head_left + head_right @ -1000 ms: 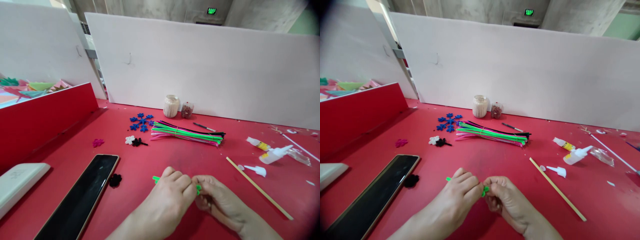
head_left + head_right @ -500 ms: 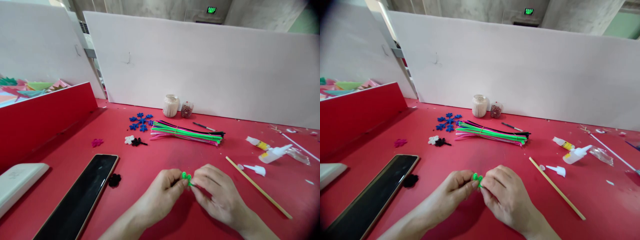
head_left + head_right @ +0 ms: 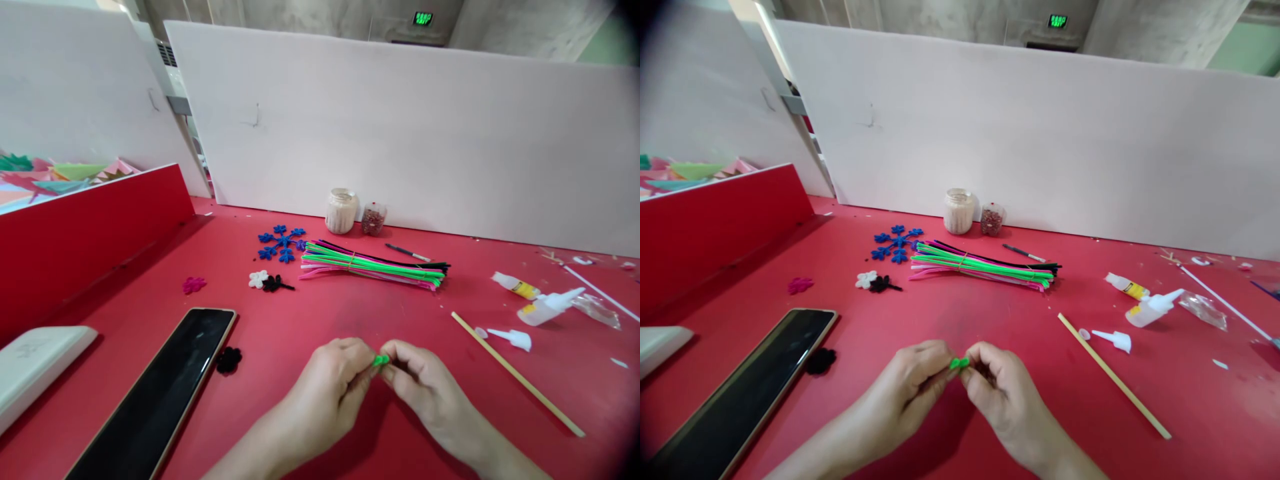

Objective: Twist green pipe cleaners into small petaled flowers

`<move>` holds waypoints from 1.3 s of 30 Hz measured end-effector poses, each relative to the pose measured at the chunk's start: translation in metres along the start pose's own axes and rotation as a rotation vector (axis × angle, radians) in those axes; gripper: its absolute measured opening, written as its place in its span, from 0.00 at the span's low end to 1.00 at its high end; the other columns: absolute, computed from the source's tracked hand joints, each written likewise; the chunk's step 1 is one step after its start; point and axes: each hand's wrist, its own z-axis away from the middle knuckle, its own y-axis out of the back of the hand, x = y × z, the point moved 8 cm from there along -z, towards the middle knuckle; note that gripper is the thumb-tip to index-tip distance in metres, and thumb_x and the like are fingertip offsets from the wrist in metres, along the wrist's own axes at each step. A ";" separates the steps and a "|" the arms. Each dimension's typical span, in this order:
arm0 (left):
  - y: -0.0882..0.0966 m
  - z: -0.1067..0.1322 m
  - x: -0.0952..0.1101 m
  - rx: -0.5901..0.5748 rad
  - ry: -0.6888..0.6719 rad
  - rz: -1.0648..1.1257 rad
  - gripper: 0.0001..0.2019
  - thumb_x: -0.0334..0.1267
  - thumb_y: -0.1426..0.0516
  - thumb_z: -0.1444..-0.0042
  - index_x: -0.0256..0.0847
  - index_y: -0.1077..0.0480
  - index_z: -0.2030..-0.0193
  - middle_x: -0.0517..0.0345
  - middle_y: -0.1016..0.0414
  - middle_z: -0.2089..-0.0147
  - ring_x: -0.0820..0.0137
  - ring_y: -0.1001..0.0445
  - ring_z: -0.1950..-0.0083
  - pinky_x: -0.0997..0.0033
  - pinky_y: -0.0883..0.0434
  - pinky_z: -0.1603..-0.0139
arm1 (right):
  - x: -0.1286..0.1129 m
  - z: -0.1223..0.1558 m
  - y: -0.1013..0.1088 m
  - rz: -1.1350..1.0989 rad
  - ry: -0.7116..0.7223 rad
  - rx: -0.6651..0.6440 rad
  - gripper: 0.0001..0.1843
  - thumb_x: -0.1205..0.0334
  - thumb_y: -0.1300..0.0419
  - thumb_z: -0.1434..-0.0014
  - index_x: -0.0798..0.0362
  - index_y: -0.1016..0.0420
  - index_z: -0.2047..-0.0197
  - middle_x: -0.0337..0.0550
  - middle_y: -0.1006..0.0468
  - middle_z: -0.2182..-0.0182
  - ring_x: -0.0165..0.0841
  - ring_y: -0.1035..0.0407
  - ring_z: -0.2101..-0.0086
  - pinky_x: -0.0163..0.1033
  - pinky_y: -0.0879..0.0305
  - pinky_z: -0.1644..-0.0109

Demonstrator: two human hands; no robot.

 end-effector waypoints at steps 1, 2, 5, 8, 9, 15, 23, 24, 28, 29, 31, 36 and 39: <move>-0.002 0.001 0.002 -0.012 -0.027 -0.031 0.12 0.29 0.55 0.46 0.40 0.49 0.79 0.63 0.45 0.78 0.75 0.47 0.75 0.74 0.48 0.73 | 0.009 0.000 -0.004 -0.137 -0.094 -0.062 0.08 0.61 0.50 0.44 0.54 0.40 0.74 0.31 0.46 0.82 0.24 0.51 0.80 0.30 0.52 0.78; -0.003 0.001 0.003 -0.017 -0.042 -0.051 0.11 0.28 0.55 0.47 0.40 0.48 0.80 0.63 0.44 0.78 0.75 0.47 0.76 0.74 0.48 0.74 | 0.016 0.000 -0.007 -0.263 -0.178 -0.111 0.07 0.62 0.51 0.45 0.54 0.39 0.74 0.30 0.46 0.83 0.24 0.52 0.82 0.30 0.55 0.79; -0.006 0.000 -0.003 0.036 0.013 0.019 0.12 0.30 0.54 0.47 0.39 0.44 0.80 0.63 0.44 0.78 0.75 0.47 0.76 0.74 0.48 0.74 | 0.027 -0.001 -0.010 -0.438 -0.301 -0.160 0.05 0.66 0.50 0.48 0.55 0.38 0.75 0.31 0.43 0.84 0.22 0.52 0.83 0.29 0.57 0.80; -0.005 -0.002 -0.019 0.180 0.177 0.313 0.11 0.35 0.53 0.45 0.38 0.40 0.78 0.63 0.43 0.79 0.76 0.46 0.77 0.75 0.47 0.76 | 0.022 -0.005 0.001 -0.422 -0.239 -0.035 0.07 0.62 0.48 0.45 0.55 0.36 0.73 0.31 0.41 0.83 0.23 0.50 0.82 0.29 0.55 0.80; -0.006 -0.001 -0.026 0.218 0.243 0.428 0.11 0.37 0.52 0.45 0.37 0.39 0.77 0.64 0.44 0.80 0.77 0.47 0.78 0.76 0.47 0.77 | 0.019 -0.006 0.005 -0.401 -0.208 0.007 0.08 0.59 0.48 0.44 0.55 0.34 0.70 0.32 0.40 0.82 0.23 0.48 0.81 0.29 0.53 0.79; -0.014 0.003 -0.041 0.324 0.414 0.774 0.14 0.43 0.46 0.49 0.37 0.37 0.79 0.65 0.41 0.84 0.78 0.43 0.82 0.77 0.46 0.80 | -0.004 -0.005 0.012 -0.212 0.030 0.155 0.08 0.58 0.46 0.44 0.53 0.32 0.66 0.37 0.32 0.73 0.28 0.38 0.73 0.32 0.40 0.69; -0.022 0.006 -0.037 0.287 0.462 0.929 0.12 0.43 0.44 0.51 0.35 0.34 0.74 0.62 0.35 0.79 0.75 0.35 0.78 0.74 0.38 0.74 | -0.008 -0.003 0.017 -0.020 0.052 0.194 0.10 0.58 0.48 0.43 0.54 0.36 0.72 0.33 0.38 0.79 0.27 0.43 0.78 0.32 0.44 0.74; -0.021 0.006 -0.037 0.289 0.457 0.934 0.12 0.43 0.43 0.52 0.35 0.33 0.75 0.62 0.36 0.79 0.75 0.36 0.77 0.74 0.38 0.73 | -0.008 -0.003 0.018 -0.010 0.051 0.196 0.10 0.58 0.48 0.43 0.54 0.37 0.73 0.33 0.40 0.80 0.26 0.45 0.78 0.32 0.45 0.75; -0.017 0.003 -0.037 0.281 0.373 0.895 0.10 0.40 0.40 0.55 0.34 0.31 0.75 0.63 0.36 0.78 0.77 0.39 0.76 0.76 0.40 0.73 | -0.009 -0.003 0.018 -0.007 0.046 0.185 0.10 0.59 0.47 0.44 0.54 0.38 0.75 0.32 0.43 0.81 0.26 0.49 0.78 0.31 0.49 0.76; -0.016 0.003 -0.037 0.282 0.364 0.885 0.09 0.39 0.40 0.55 0.34 0.31 0.74 0.63 0.37 0.78 0.77 0.40 0.76 0.76 0.41 0.73 | -0.008 -0.003 0.016 -0.021 0.037 0.173 0.10 0.59 0.47 0.45 0.54 0.38 0.75 0.32 0.43 0.80 0.26 0.49 0.78 0.31 0.49 0.76; -0.014 0.003 -0.038 0.292 0.365 0.866 0.07 0.37 0.40 0.55 0.34 0.30 0.75 0.63 0.37 0.79 0.77 0.42 0.75 0.76 0.43 0.73 | -0.007 -0.003 0.015 -0.053 0.022 0.154 0.10 0.59 0.47 0.45 0.53 0.39 0.74 0.32 0.44 0.80 0.26 0.50 0.78 0.32 0.49 0.75; -0.011 0.005 -0.034 0.330 0.342 0.875 0.06 0.34 0.42 0.53 0.35 0.30 0.77 0.62 0.37 0.78 0.76 0.42 0.73 0.76 0.43 0.70 | -0.010 -0.004 0.009 -0.057 0.050 0.122 0.11 0.58 0.50 0.43 0.53 0.41 0.74 0.32 0.46 0.80 0.26 0.51 0.78 0.32 0.50 0.75; -0.010 0.006 -0.033 0.377 0.339 0.886 0.05 0.34 0.43 0.51 0.36 0.30 0.76 0.62 0.35 0.76 0.76 0.41 0.72 0.76 0.42 0.69 | -0.011 -0.003 0.005 -0.060 0.058 0.137 0.11 0.59 0.51 0.42 0.52 0.43 0.74 0.31 0.48 0.80 0.26 0.52 0.78 0.31 0.51 0.76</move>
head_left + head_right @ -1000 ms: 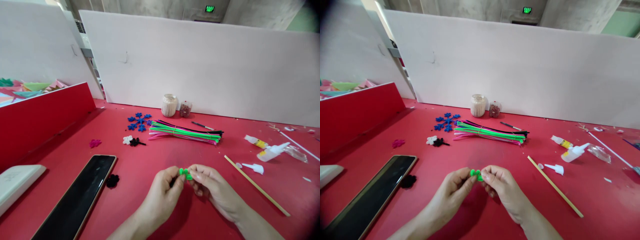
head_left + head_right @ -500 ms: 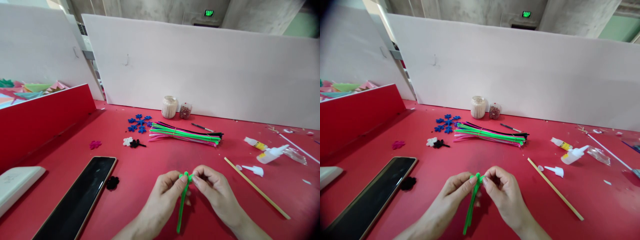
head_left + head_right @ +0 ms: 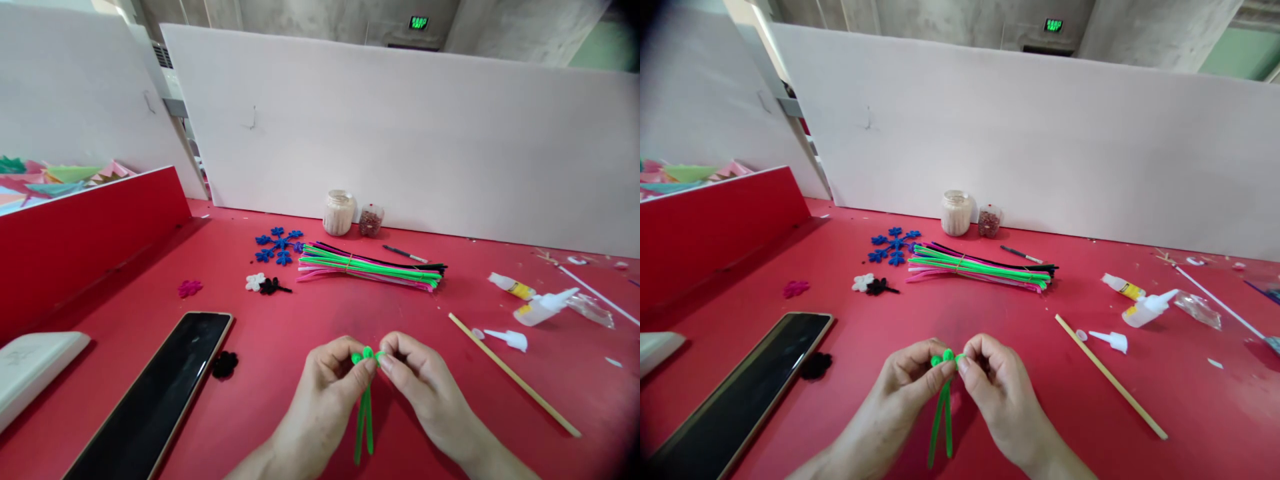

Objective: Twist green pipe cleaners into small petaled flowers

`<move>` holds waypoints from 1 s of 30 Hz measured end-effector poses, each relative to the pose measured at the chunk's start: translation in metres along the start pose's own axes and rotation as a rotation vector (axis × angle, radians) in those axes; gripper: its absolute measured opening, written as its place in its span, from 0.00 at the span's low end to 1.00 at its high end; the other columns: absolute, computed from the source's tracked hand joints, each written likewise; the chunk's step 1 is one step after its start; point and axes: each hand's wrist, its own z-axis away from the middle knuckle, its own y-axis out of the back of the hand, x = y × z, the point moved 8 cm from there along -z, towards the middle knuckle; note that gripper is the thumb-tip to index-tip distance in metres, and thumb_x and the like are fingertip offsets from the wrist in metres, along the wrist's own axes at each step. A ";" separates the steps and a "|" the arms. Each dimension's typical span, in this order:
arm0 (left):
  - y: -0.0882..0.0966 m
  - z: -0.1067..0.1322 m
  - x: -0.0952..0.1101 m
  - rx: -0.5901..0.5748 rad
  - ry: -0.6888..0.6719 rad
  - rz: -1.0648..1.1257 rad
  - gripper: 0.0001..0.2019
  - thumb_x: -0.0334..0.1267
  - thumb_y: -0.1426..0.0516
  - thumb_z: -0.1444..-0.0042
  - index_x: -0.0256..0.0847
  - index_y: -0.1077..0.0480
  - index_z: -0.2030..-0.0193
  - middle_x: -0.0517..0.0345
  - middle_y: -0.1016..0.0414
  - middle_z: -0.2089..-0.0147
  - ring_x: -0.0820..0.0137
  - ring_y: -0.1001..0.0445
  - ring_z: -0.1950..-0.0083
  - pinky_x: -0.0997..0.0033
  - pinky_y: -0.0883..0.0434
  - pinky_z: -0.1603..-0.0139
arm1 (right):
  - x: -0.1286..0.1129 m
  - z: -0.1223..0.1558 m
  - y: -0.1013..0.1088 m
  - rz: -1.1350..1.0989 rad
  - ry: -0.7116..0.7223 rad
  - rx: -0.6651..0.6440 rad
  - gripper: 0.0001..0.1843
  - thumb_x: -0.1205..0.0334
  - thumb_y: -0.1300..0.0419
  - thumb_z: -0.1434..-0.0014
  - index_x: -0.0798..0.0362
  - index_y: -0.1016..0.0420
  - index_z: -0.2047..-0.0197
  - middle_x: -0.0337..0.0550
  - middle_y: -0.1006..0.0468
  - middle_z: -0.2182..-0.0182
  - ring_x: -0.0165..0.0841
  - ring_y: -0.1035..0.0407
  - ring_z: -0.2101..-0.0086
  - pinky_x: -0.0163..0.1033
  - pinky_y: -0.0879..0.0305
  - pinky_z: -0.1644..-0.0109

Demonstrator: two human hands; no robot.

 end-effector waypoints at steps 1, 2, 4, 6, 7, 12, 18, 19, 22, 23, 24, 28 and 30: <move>0.001 0.001 0.000 0.014 -0.001 0.003 0.05 0.33 0.43 0.52 0.36 0.30 0.76 0.62 0.35 0.76 0.76 0.40 0.72 0.76 0.42 0.69 | 0.001 0.000 -0.001 -0.011 -0.008 0.011 0.11 0.60 0.51 0.42 0.52 0.43 0.74 0.31 0.48 0.80 0.26 0.53 0.78 0.31 0.51 0.76; 0.001 0.001 0.000 0.026 0.000 0.009 0.05 0.33 0.42 0.52 0.36 0.30 0.76 0.62 0.34 0.76 0.76 0.40 0.72 0.77 0.41 0.69 | 0.002 0.001 -0.001 -0.024 -0.017 0.023 0.10 0.60 0.51 0.42 0.52 0.43 0.74 0.31 0.49 0.80 0.26 0.53 0.78 0.31 0.51 0.76; 0.002 0.001 -0.001 0.028 0.027 0.034 0.04 0.34 0.41 0.53 0.36 0.29 0.76 0.61 0.33 0.76 0.75 0.39 0.72 0.76 0.41 0.69 | 0.005 0.002 0.000 -0.048 -0.037 0.034 0.10 0.60 0.51 0.42 0.52 0.43 0.74 0.31 0.49 0.80 0.26 0.53 0.78 0.31 0.51 0.76; 0.002 0.001 -0.006 0.008 0.086 0.059 0.05 0.35 0.41 0.54 0.36 0.28 0.75 0.60 0.33 0.76 0.75 0.39 0.73 0.75 0.41 0.69 | 0.006 0.001 0.001 -0.061 -0.052 0.017 0.10 0.59 0.50 0.42 0.52 0.42 0.74 0.31 0.47 0.80 0.26 0.53 0.77 0.31 0.51 0.75; 0.002 0.000 -0.009 -0.005 0.115 0.064 0.06 0.37 0.40 0.54 0.36 0.28 0.76 0.60 0.33 0.77 0.75 0.39 0.73 0.75 0.41 0.69 | 0.007 0.001 0.002 -0.065 -0.056 -0.004 0.11 0.59 0.49 0.43 0.53 0.42 0.74 0.31 0.47 0.79 0.26 0.52 0.77 0.31 0.51 0.75; 0.003 -0.001 -0.015 -0.028 0.177 0.070 0.09 0.39 0.41 0.54 0.36 0.29 0.79 0.62 0.36 0.80 0.76 0.41 0.75 0.76 0.42 0.71 | 0.007 -0.004 0.005 -0.049 -0.062 -0.071 0.11 0.60 0.49 0.43 0.53 0.41 0.75 0.31 0.47 0.80 0.26 0.53 0.77 0.32 0.52 0.74; 0.001 -0.003 -0.013 -0.036 0.156 0.076 0.06 0.35 0.38 0.59 0.34 0.28 0.77 0.62 0.35 0.80 0.78 0.43 0.76 0.78 0.45 0.73 | 0.008 -0.004 0.005 -0.025 -0.071 -0.086 0.10 0.60 0.49 0.44 0.54 0.41 0.75 0.32 0.48 0.79 0.26 0.53 0.77 0.32 0.52 0.74; 0.001 -0.003 -0.013 -0.043 0.157 0.064 0.06 0.36 0.38 0.58 0.34 0.28 0.77 0.63 0.36 0.80 0.78 0.44 0.76 0.78 0.45 0.73 | 0.008 -0.003 0.004 -0.029 -0.073 -0.093 0.10 0.60 0.49 0.43 0.54 0.41 0.75 0.32 0.48 0.79 0.27 0.53 0.76 0.32 0.52 0.74; -0.001 -0.002 -0.012 -0.072 0.145 0.044 0.06 0.35 0.40 0.56 0.35 0.29 0.78 0.63 0.38 0.81 0.78 0.45 0.76 0.77 0.46 0.74 | 0.006 -0.002 0.004 -0.020 -0.069 -0.109 0.09 0.61 0.50 0.43 0.54 0.41 0.74 0.32 0.48 0.79 0.27 0.53 0.76 0.32 0.52 0.73; -0.001 -0.002 -0.011 -0.079 0.132 0.045 0.06 0.35 0.40 0.56 0.35 0.29 0.78 0.63 0.39 0.81 0.78 0.45 0.76 0.77 0.47 0.74 | 0.005 -0.002 0.004 -0.010 -0.066 -0.112 0.09 0.62 0.51 0.43 0.54 0.41 0.74 0.32 0.48 0.79 0.27 0.53 0.77 0.32 0.52 0.74; -0.001 -0.002 -0.010 -0.081 0.118 0.046 0.06 0.35 0.40 0.56 0.35 0.29 0.78 0.63 0.39 0.80 0.78 0.45 0.76 0.77 0.47 0.74 | 0.004 -0.002 0.004 0.004 -0.060 -0.112 0.09 0.62 0.51 0.42 0.53 0.41 0.74 0.32 0.48 0.79 0.27 0.54 0.77 0.32 0.52 0.74; -0.002 -0.001 -0.009 -0.086 0.100 0.048 0.05 0.35 0.39 0.56 0.35 0.29 0.77 0.63 0.39 0.79 0.77 0.45 0.75 0.77 0.47 0.73 | 0.002 -0.001 0.004 0.060 -0.036 -0.096 0.09 0.61 0.51 0.42 0.53 0.41 0.74 0.32 0.48 0.79 0.27 0.53 0.77 0.32 0.52 0.74; -0.002 -0.001 -0.010 -0.080 0.119 0.061 0.06 0.35 0.39 0.57 0.34 0.30 0.77 0.63 0.39 0.80 0.78 0.45 0.76 0.77 0.47 0.74 | 0.002 -0.001 0.005 0.072 -0.036 -0.076 0.09 0.61 0.52 0.42 0.53 0.41 0.74 0.32 0.48 0.79 0.27 0.52 0.77 0.33 0.51 0.74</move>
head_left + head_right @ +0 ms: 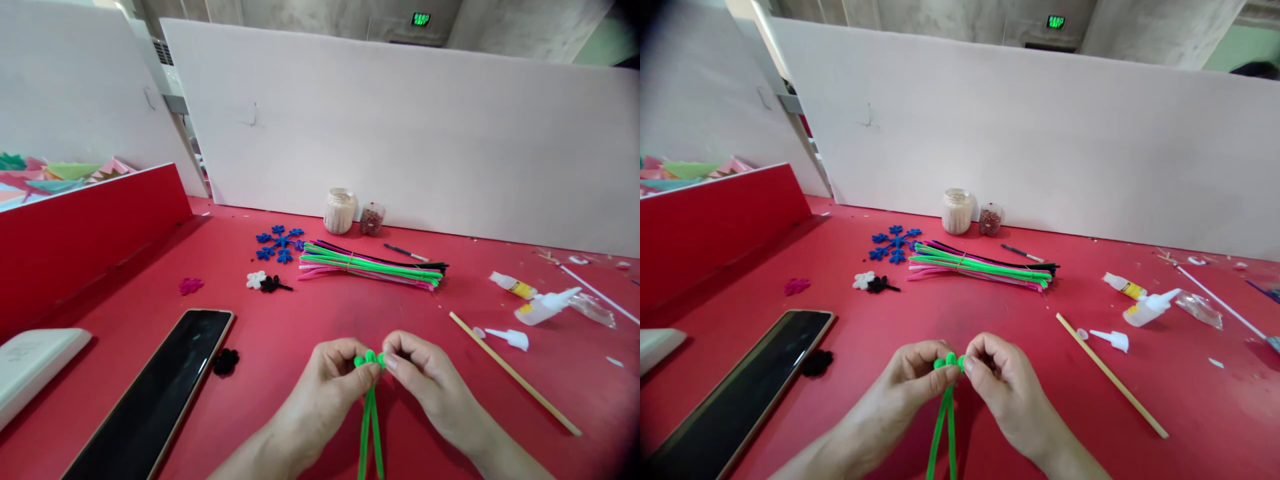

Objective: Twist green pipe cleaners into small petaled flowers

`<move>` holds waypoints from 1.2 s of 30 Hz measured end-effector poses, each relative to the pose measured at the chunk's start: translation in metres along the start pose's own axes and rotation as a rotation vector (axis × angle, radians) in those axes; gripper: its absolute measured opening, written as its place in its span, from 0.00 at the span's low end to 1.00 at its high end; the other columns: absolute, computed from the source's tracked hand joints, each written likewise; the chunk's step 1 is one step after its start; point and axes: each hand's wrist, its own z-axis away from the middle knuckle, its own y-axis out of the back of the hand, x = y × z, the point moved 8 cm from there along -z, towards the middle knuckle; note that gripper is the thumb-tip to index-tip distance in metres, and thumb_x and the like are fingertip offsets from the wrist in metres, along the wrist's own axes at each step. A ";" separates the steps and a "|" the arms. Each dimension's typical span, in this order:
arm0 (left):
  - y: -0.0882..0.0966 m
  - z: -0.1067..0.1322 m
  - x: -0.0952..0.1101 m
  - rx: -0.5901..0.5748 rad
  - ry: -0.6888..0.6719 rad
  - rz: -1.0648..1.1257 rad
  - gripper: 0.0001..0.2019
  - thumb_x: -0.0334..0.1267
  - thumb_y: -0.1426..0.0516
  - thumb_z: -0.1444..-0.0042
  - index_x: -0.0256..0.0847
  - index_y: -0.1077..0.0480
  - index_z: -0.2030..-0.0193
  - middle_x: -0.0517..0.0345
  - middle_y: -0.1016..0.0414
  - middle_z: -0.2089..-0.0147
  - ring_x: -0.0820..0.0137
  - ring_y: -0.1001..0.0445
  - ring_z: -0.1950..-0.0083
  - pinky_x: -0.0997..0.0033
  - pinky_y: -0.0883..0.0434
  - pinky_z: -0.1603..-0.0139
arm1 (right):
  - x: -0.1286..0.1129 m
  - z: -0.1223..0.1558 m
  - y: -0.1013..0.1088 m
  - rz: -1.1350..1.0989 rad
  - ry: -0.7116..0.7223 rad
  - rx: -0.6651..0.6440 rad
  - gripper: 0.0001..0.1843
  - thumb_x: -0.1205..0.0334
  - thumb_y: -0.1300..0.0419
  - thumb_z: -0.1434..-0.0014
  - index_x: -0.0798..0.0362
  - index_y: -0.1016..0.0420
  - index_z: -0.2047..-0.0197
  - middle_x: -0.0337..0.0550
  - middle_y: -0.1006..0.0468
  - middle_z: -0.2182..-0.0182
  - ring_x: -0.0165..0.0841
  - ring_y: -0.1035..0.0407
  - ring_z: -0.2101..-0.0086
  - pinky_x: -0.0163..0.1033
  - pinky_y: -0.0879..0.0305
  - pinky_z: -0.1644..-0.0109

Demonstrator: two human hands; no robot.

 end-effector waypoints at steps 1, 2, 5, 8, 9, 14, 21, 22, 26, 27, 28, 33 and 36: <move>0.001 0.000 -0.001 0.007 0.007 0.006 0.06 0.36 0.39 0.57 0.34 0.30 0.77 0.63 0.39 0.80 0.78 0.46 0.76 0.77 0.47 0.74 | 0.000 0.000 0.000 -0.003 -0.002 0.010 0.09 0.60 0.52 0.42 0.53 0.41 0.73 0.32 0.47 0.79 0.27 0.52 0.77 0.33 0.51 0.73; 0.001 0.000 -0.001 0.013 0.008 0.007 0.07 0.36 0.39 0.57 0.34 0.30 0.78 0.64 0.39 0.80 0.78 0.46 0.76 0.77 0.47 0.74 | 0.000 0.000 0.000 -0.008 -0.004 0.016 0.09 0.60 0.52 0.42 0.53 0.41 0.73 0.32 0.47 0.79 0.27 0.52 0.77 0.33 0.51 0.73; 0.001 0.000 -0.001 0.014 0.000 -0.017 0.08 0.37 0.39 0.57 0.34 0.31 0.78 0.64 0.40 0.81 0.78 0.47 0.76 0.77 0.48 0.74 | -0.001 0.001 0.000 0.015 -0.004 0.027 0.10 0.60 0.51 0.43 0.52 0.42 0.74 0.32 0.47 0.79 0.27 0.52 0.77 0.33 0.51 0.74; 0.000 -0.001 -0.002 -0.001 0.004 -0.041 0.07 0.37 0.39 0.58 0.34 0.30 0.78 0.65 0.42 0.82 0.78 0.48 0.77 0.76 0.50 0.75 | -0.006 0.000 0.002 0.111 0.025 0.052 0.09 0.62 0.50 0.44 0.52 0.43 0.75 0.31 0.47 0.80 0.27 0.50 0.78 0.32 0.50 0.75; 0.000 -0.001 -0.003 -0.008 0.007 -0.046 0.07 0.36 0.39 0.58 0.34 0.30 0.78 0.65 0.43 0.82 0.78 0.48 0.77 0.76 0.50 0.76 | -0.007 0.000 0.002 0.141 0.040 0.061 0.09 0.63 0.50 0.44 0.52 0.43 0.76 0.31 0.46 0.80 0.27 0.50 0.78 0.32 0.49 0.75; 0.005 -0.004 -0.008 0.032 0.030 -0.008 0.07 0.34 0.39 0.57 0.34 0.30 0.81 0.64 0.40 0.83 0.79 0.46 0.78 0.76 0.48 0.75 | -0.008 -0.003 0.005 0.190 0.044 0.107 0.09 0.62 0.50 0.44 0.52 0.43 0.76 0.32 0.45 0.81 0.27 0.48 0.79 0.31 0.48 0.76; 0.019 -0.004 -0.006 0.177 0.014 0.133 0.07 0.31 0.41 0.56 0.35 0.30 0.82 0.63 0.35 0.82 0.78 0.42 0.77 0.77 0.44 0.74 | -0.006 0.003 -0.005 0.214 0.012 0.068 0.13 0.58 0.49 0.44 0.52 0.43 0.77 0.32 0.44 0.82 0.27 0.47 0.80 0.31 0.47 0.77; 0.019 -0.004 -0.005 0.190 0.015 0.127 0.07 0.31 0.41 0.56 0.35 0.30 0.82 0.63 0.35 0.82 0.78 0.41 0.77 0.77 0.44 0.74 | -0.005 0.004 -0.010 0.235 0.016 0.055 0.12 0.58 0.48 0.45 0.52 0.43 0.77 0.33 0.42 0.82 0.27 0.45 0.80 0.31 0.46 0.77; 0.019 -0.002 -0.003 0.213 0.000 0.096 0.08 0.32 0.42 0.54 0.35 0.30 0.82 0.62 0.34 0.81 0.78 0.40 0.77 0.77 0.43 0.74 | -0.002 0.003 -0.019 0.377 0.038 0.087 0.10 0.63 0.43 0.50 0.51 0.42 0.78 0.33 0.38 0.82 0.27 0.43 0.81 0.31 0.46 0.78; 0.019 -0.002 -0.002 0.210 -0.004 0.095 0.08 0.32 0.42 0.54 0.35 0.30 0.82 0.62 0.34 0.81 0.78 0.40 0.76 0.77 0.43 0.74 | -0.002 0.003 -0.020 0.406 0.049 0.096 0.10 0.64 0.44 0.51 0.51 0.43 0.78 0.33 0.38 0.82 0.27 0.43 0.81 0.31 0.46 0.78; 0.019 -0.002 -0.003 0.206 -0.006 0.095 0.08 0.32 0.42 0.54 0.35 0.30 0.81 0.62 0.34 0.81 0.78 0.40 0.76 0.77 0.43 0.74 | -0.003 0.002 -0.020 0.422 0.055 0.100 0.10 0.66 0.44 0.51 0.51 0.43 0.78 0.33 0.39 0.82 0.27 0.43 0.81 0.31 0.46 0.78; 0.021 -0.003 -0.006 0.193 0.003 0.122 0.08 0.33 0.41 0.54 0.35 0.31 0.82 0.63 0.35 0.82 0.78 0.41 0.78 0.77 0.43 0.75 | -0.003 -0.001 -0.021 0.346 0.029 0.055 0.10 0.68 0.47 0.49 0.51 0.44 0.78 0.32 0.40 0.83 0.27 0.43 0.81 0.31 0.46 0.78; 0.021 -0.004 -0.006 0.180 0.001 0.138 0.09 0.32 0.42 0.54 0.35 0.31 0.82 0.63 0.35 0.83 0.79 0.41 0.78 0.77 0.43 0.75 | -0.002 0.000 -0.020 0.280 0.013 0.037 0.09 0.67 0.47 0.49 0.51 0.44 0.78 0.32 0.41 0.82 0.26 0.44 0.80 0.30 0.46 0.78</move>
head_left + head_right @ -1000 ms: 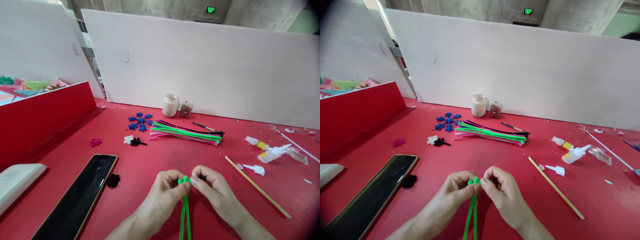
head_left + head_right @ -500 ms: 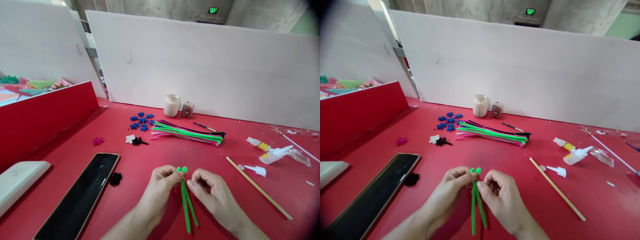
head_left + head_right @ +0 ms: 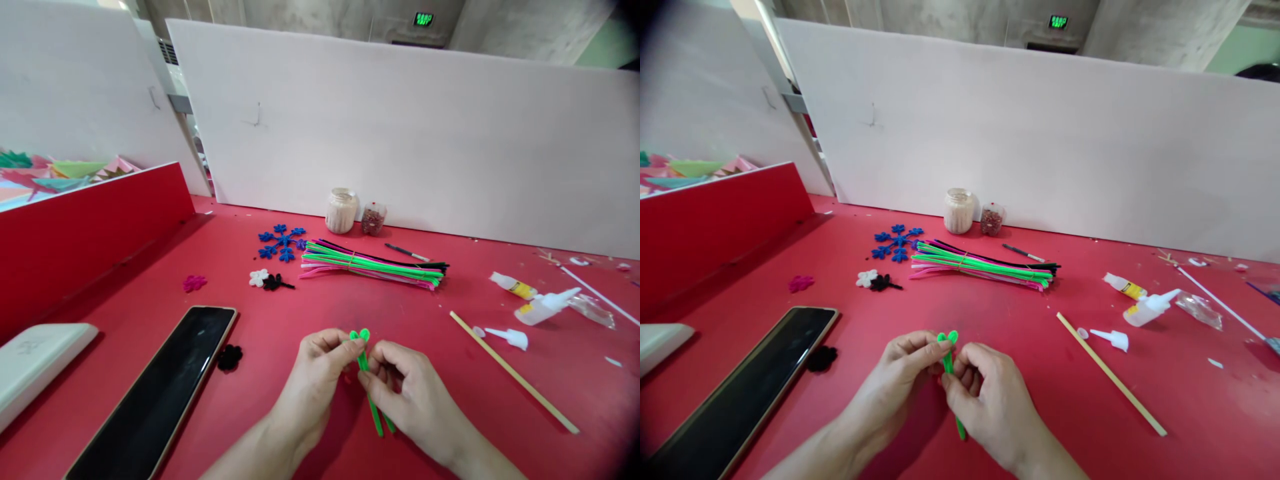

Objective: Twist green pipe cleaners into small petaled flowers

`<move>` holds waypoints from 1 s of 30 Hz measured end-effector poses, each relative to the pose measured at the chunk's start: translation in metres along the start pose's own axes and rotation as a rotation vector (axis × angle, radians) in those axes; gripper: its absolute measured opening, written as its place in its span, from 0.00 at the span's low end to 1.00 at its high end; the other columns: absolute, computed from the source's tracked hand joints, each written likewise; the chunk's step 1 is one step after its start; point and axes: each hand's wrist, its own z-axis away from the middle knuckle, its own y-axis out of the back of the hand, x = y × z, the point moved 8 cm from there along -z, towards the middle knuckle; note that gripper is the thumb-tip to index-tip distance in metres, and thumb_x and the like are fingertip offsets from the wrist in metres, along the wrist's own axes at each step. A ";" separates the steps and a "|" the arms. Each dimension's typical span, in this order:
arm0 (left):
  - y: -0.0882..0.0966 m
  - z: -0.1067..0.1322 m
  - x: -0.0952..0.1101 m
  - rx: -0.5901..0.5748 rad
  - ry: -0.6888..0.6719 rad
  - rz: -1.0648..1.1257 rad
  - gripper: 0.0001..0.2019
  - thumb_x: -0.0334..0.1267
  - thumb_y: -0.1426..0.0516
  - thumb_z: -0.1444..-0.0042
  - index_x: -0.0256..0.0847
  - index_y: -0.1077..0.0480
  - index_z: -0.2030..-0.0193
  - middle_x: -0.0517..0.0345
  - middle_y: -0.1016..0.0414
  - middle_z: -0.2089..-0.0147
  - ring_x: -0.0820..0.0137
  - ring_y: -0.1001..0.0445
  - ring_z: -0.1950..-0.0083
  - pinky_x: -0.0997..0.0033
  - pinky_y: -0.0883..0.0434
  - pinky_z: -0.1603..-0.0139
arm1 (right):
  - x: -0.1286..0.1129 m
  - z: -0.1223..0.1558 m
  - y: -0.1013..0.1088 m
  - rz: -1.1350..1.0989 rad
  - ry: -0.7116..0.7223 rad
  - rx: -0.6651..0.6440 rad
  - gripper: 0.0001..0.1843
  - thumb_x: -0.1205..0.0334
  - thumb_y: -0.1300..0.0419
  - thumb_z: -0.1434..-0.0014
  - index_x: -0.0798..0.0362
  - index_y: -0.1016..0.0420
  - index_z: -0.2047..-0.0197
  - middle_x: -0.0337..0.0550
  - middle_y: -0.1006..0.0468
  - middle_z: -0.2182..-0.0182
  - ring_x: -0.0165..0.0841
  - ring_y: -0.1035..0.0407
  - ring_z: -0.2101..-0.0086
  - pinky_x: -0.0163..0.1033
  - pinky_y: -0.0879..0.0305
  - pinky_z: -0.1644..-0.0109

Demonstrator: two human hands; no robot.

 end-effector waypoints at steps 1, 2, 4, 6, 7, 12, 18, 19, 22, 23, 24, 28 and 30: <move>0.000 0.000 0.001 0.000 0.001 0.000 0.09 0.31 0.42 0.54 0.35 0.31 0.82 0.63 0.35 0.83 0.79 0.41 0.79 0.77 0.43 0.75 | 0.001 0.000 0.000 -0.025 -0.005 -0.005 0.08 0.67 0.47 0.49 0.51 0.43 0.77 0.32 0.41 0.82 0.26 0.44 0.80 0.30 0.46 0.78; 0.000 0.000 0.001 0.001 0.004 -0.002 0.09 0.31 0.42 0.54 0.35 0.31 0.82 0.62 0.34 0.83 0.78 0.41 0.79 0.76 0.43 0.75 | 0.001 0.001 0.000 -0.051 -0.009 -0.009 0.08 0.67 0.47 0.49 0.51 0.43 0.77 0.32 0.41 0.82 0.26 0.44 0.80 0.30 0.46 0.78; -0.001 0.000 0.002 -0.003 0.014 -0.007 0.09 0.31 0.42 0.55 0.35 0.31 0.83 0.62 0.34 0.83 0.78 0.40 0.79 0.76 0.44 0.76 | 0.002 0.001 0.000 -0.094 -0.016 -0.018 0.08 0.66 0.47 0.48 0.52 0.42 0.76 0.32 0.42 0.82 0.26 0.45 0.80 0.30 0.46 0.78; -0.002 -0.001 0.003 -0.012 0.019 -0.001 0.09 0.32 0.41 0.55 0.35 0.31 0.83 0.61 0.34 0.83 0.78 0.40 0.80 0.76 0.44 0.76 | 0.001 0.001 -0.001 -0.137 -0.017 -0.045 0.08 0.65 0.47 0.48 0.52 0.42 0.77 0.31 0.44 0.82 0.25 0.47 0.80 0.30 0.48 0.78; -0.003 -0.001 0.003 -0.018 0.021 0.004 0.08 0.31 0.41 0.56 0.35 0.31 0.83 0.61 0.34 0.83 0.78 0.40 0.80 0.76 0.44 0.76 | 0.001 0.000 -0.002 -0.164 -0.017 -0.065 0.09 0.65 0.47 0.47 0.53 0.42 0.78 0.31 0.45 0.82 0.25 0.49 0.80 0.30 0.49 0.78; -0.003 -0.003 0.000 -0.052 0.062 0.011 0.07 0.31 0.40 0.57 0.35 0.30 0.82 0.62 0.34 0.83 0.79 0.40 0.79 0.77 0.44 0.76 | 0.003 0.002 -0.007 -0.337 -0.043 -0.180 0.12 0.60 0.46 0.46 0.54 0.40 0.77 0.32 0.46 0.81 0.26 0.51 0.78 0.31 0.50 0.77; -0.004 -0.001 0.000 -0.084 0.076 0.015 0.06 0.32 0.40 0.56 0.35 0.30 0.80 0.62 0.33 0.81 0.79 0.39 0.78 0.77 0.43 0.75 | 0.008 0.003 -0.010 -0.387 -0.058 -0.209 0.12 0.57 0.46 0.45 0.55 0.39 0.76 0.33 0.47 0.79 0.26 0.52 0.77 0.32 0.51 0.76; -0.004 -0.001 0.000 -0.087 0.076 0.011 0.06 0.33 0.40 0.56 0.35 0.30 0.80 0.62 0.33 0.81 0.79 0.39 0.78 0.77 0.43 0.75 | 0.009 0.003 -0.011 -0.390 -0.060 -0.213 0.12 0.57 0.46 0.45 0.55 0.39 0.76 0.32 0.47 0.80 0.26 0.52 0.77 0.32 0.52 0.76; -0.006 -0.001 0.001 -0.090 0.077 -0.003 0.06 0.33 0.40 0.56 0.36 0.30 0.80 0.62 0.33 0.81 0.79 0.39 0.78 0.77 0.43 0.75 | 0.009 0.002 -0.012 -0.400 -0.053 -0.209 0.12 0.58 0.46 0.45 0.55 0.39 0.76 0.32 0.48 0.80 0.26 0.52 0.78 0.32 0.52 0.77; -0.006 -0.001 0.001 -0.091 0.078 -0.008 0.07 0.33 0.40 0.56 0.36 0.30 0.81 0.62 0.34 0.81 0.79 0.39 0.78 0.77 0.43 0.76 | 0.009 0.002 -0.013 -0.401 -0.047 -0.205 0.12 0.58 0.46 0.46 0.55 0.39 0.77 0.32 0.48 0.80 0.26 0.52 0.78 0.32 0.52 0.77; -0.006 -0.001 0.001 -0.088 0.078 -0.011 0.07 0.33 0.40 0.56 0.36 0.31 0.81 0.62 0.34 0.81 0.79 0.40 0.78 0.77 0.43 0.76 | 0.009 0.002 -0.013 -0.401 -0.042 -0.199 0.12 0.58 0.46 0.45 0.54 0.39 0.77 0.32 0.48 0.80 0.26 0.52 0.78 0.32 0.52 0.76; -0.005 -0.001 0.001 -0.074 0.082 -0.025 0.07 0.33 0.40 0.56 0.35 0.31 0.82 0.62 0.35 0.82 0.79 0.41 0.79 0.77 0.44 0.77 | 0.009 0.001 -0.012 -0.397 -0.041 -0.166 0.15 0.57 0.46 0.46 0.54 0.41 0.79 0.32 0.49 0.81 0.26 0.53 0.78 0.32 0.53 0.77; -0.006 0.000 0.001 -0.088 0.079 -0.025 0.08 0.35 0.40 0.56 0.35 0.30 0.81 0.62 0.35 0.82 0.79 0.41 0.78 0.77 0.44 0.76 | 0.010 0.001 -0.012 -0.403 -0.051 -0.159 0.15 0.55 0.46 0.46 0.53 0.41 0.79 0.32 0.49 0.81 0.26 0.53 0.78 0.32 0.53 0.77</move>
